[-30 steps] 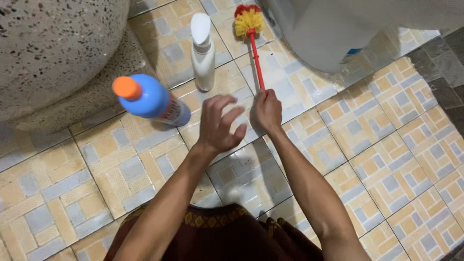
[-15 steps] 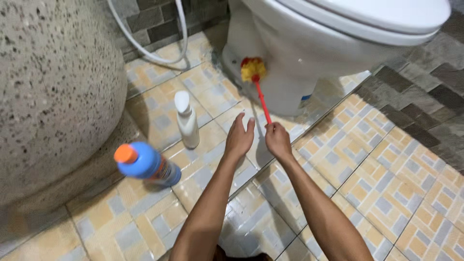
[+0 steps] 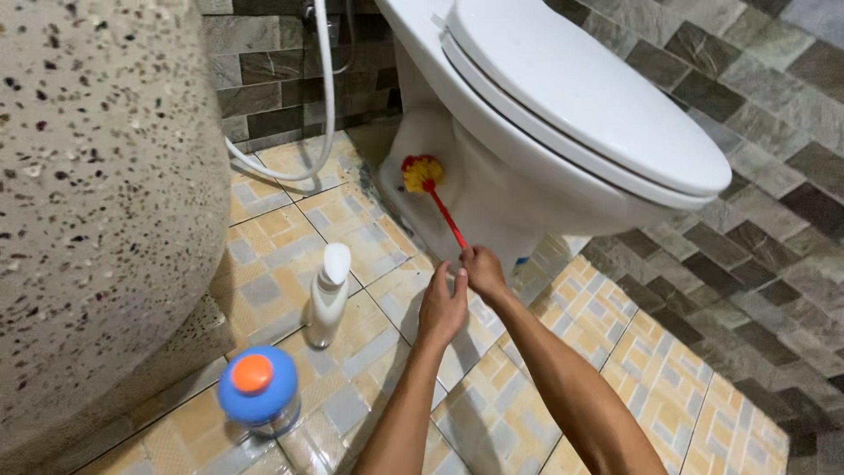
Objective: The person scrubs the floor around a toilet with a red-handled brush, then handles a blue cleaning bottle and a white pump bottle. The person continues scrubbing the toilet base, seat, and bowl interior with the brush, then closes the lid and scrubs the exterior.
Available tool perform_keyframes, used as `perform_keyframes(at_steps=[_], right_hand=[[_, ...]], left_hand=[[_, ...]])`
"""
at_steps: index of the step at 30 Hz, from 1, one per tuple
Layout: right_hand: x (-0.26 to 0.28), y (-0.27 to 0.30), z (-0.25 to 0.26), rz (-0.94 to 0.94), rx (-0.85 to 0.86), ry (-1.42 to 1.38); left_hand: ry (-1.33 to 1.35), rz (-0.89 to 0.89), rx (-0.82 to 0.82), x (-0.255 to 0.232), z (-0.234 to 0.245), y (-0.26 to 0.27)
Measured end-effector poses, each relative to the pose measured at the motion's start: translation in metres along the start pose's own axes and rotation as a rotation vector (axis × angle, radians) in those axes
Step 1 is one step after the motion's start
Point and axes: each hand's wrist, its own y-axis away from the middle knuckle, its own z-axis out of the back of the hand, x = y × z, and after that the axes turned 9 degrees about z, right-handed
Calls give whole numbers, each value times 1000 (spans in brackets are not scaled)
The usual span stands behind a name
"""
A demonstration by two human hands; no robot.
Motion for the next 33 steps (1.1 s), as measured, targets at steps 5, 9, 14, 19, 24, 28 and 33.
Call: perform_keyframes(at_steps=[5,9,14,19,24,28,33], right_hand=[[55,-91,-15,179,-36,196],[57,-95,-22,-34,29,35],[13,-21,-20,114,-44,-120],[-44,125,5,-348,98,-434],[-62,126,-21,-341,94,-459],[-52,22,-56,-190,73,-389],[8,-83,-79,-239,90,-281]], left_hand=[[7,28,3,-9,29,-18],[32,-30,-92,2,42,-28],[59,-37,-62,1,47,-27],[43,-36,-39,4,42,-24],[84,49,-50,11,49,-24],[102,19,-74,5,56,-23],[114,115,-32,-6,61,-20]])
